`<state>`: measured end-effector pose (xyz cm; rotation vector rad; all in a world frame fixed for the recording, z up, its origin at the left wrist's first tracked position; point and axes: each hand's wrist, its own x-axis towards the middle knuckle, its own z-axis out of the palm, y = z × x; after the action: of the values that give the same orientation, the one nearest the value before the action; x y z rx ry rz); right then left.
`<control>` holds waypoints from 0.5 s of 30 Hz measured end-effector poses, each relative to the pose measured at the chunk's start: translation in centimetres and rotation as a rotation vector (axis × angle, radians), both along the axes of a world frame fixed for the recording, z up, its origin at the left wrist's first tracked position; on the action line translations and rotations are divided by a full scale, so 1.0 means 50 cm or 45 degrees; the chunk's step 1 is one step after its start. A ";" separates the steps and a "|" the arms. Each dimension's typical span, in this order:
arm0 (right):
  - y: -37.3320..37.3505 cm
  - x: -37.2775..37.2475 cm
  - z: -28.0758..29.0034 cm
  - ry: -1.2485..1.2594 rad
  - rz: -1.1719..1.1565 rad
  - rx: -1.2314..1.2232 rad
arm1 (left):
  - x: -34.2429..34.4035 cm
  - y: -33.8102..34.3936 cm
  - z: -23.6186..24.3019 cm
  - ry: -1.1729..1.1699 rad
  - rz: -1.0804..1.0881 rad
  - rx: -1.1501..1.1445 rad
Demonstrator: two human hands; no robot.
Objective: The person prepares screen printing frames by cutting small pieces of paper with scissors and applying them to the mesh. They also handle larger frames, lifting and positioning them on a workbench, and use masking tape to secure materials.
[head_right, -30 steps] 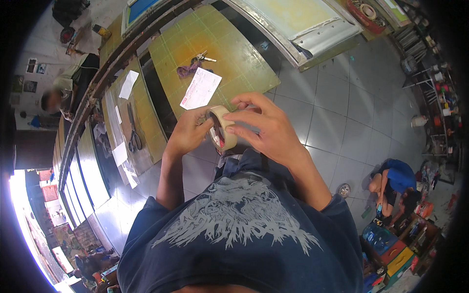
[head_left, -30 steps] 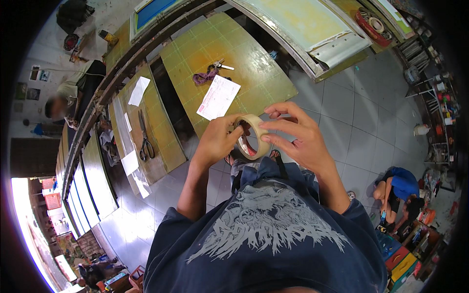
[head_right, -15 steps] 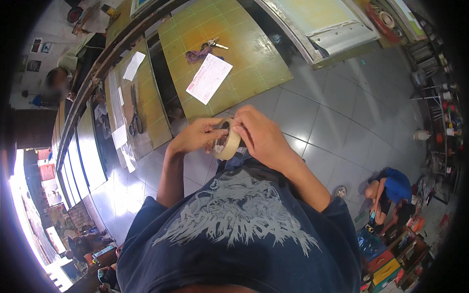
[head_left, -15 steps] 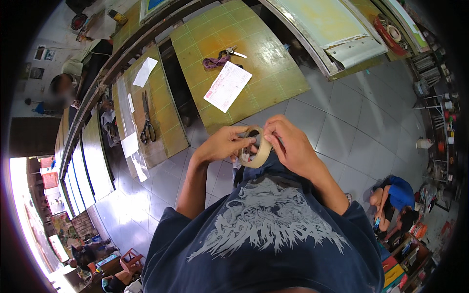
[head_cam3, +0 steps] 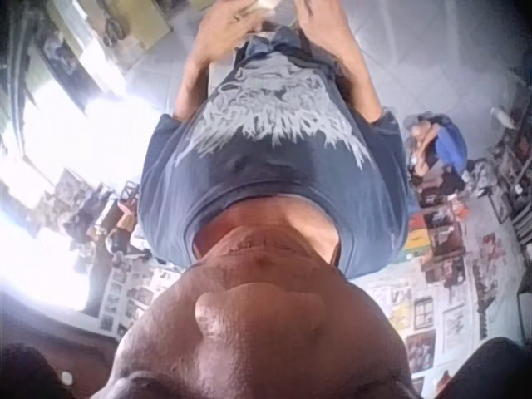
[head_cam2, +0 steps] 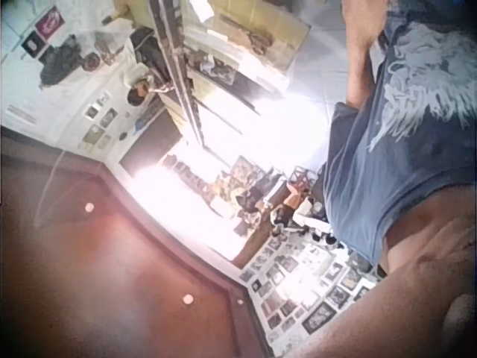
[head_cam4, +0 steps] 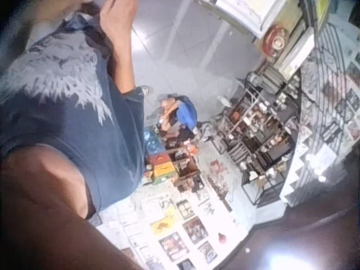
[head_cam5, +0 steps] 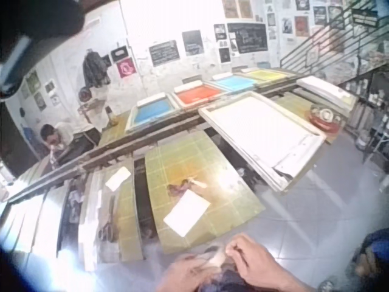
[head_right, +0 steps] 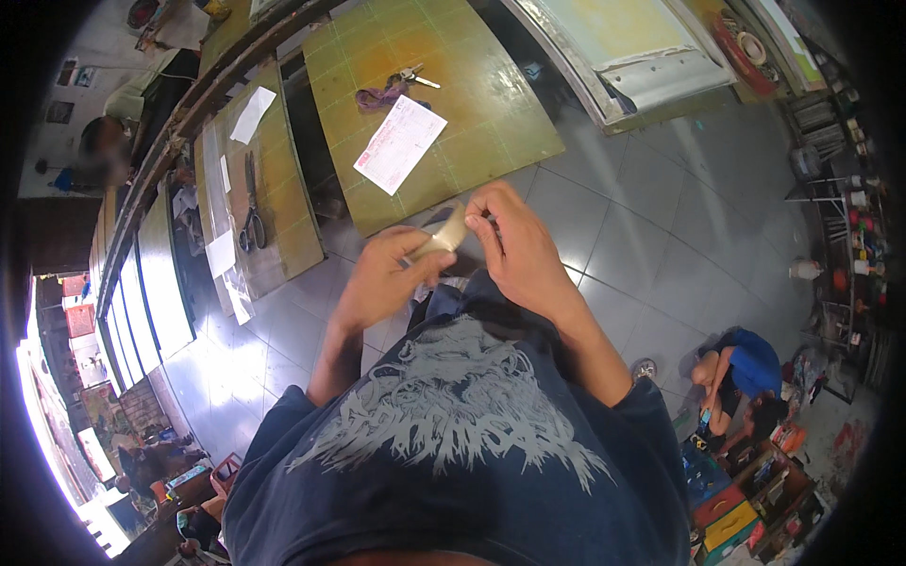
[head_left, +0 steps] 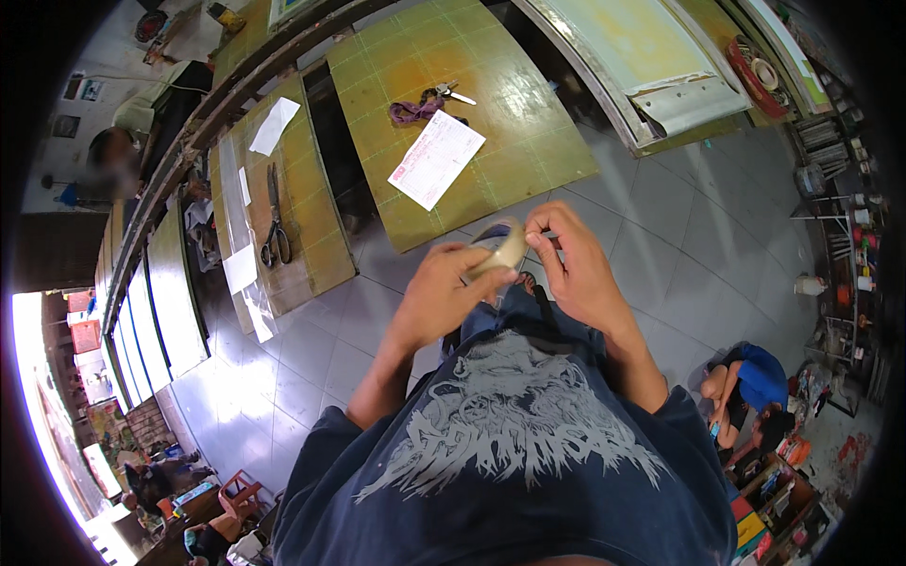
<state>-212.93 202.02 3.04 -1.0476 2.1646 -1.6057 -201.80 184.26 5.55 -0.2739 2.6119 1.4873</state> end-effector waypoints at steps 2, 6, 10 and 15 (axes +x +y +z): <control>0.006 -0.007 0.003 -0.056 0.066 0.026 | -0.004 -0.011 -0.002 0.012 0.006 0.059; 0.012 -0.014 0.008 -0.369 0.047 -0.013 | -0.011 -0.019 0.000 -0.080 0.019 0.282; 0.018 -0.021 0.008 -0.505 0.031 -0.170 | -0.018 -0.024 0.006 -0.064 0.014 0.315; 0.013 -0.029 -0.005 -0.298 -0.019 -0.176 | -0.031 -0.027 0.007 0.027 -0.045 0.189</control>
<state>-214.38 202.67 2.79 -0.8323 1.9369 -1.8073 -203.33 182.88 5.87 -0.1970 2.4913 1.6702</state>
